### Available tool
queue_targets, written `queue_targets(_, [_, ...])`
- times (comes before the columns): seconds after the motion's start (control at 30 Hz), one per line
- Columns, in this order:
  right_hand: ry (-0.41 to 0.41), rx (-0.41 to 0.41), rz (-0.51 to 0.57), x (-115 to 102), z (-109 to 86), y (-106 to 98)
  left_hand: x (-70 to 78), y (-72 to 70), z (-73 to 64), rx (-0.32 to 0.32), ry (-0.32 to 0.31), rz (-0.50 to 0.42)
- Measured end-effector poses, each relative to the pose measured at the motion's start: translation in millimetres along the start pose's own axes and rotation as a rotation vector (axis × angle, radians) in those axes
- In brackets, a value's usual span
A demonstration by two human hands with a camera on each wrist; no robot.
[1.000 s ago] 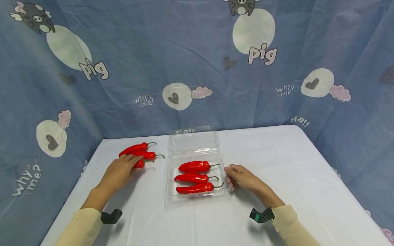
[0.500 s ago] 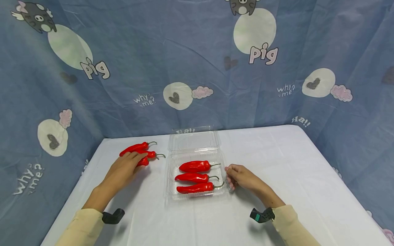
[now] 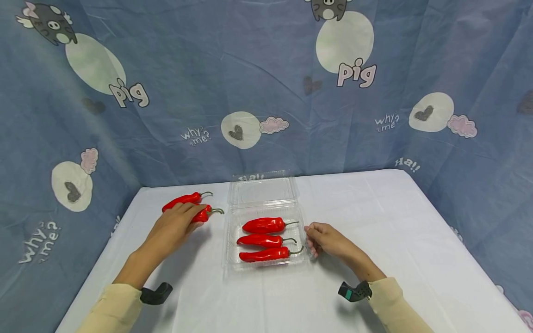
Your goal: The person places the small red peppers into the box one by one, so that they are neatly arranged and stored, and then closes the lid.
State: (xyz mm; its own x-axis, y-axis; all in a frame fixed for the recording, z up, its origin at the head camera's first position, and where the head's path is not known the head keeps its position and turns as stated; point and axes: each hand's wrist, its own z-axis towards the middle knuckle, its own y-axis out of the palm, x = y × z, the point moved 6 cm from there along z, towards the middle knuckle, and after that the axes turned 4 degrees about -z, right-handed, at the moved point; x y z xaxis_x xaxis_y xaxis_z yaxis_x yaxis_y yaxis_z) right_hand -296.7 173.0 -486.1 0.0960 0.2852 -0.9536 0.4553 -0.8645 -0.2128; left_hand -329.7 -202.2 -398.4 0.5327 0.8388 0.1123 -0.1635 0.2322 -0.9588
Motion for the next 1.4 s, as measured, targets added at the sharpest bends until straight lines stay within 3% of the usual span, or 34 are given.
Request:
queue_targets(0.5, [0.0,-0.002,0.001,1,1.3,0,24.2,-6.3,8.3,0.017,0.033,-0.001])
queue_targets(1.2, [0.002,-0.009,0.009,0,-0.7,0,50.4,-0.8,23.2,0.029,0.094,-0.038])
queue_targets(1.4, [0.0,-0.012,0.007,1,0.2,0,58.8,2.6,27.0,0.007,0.094,-0.046])
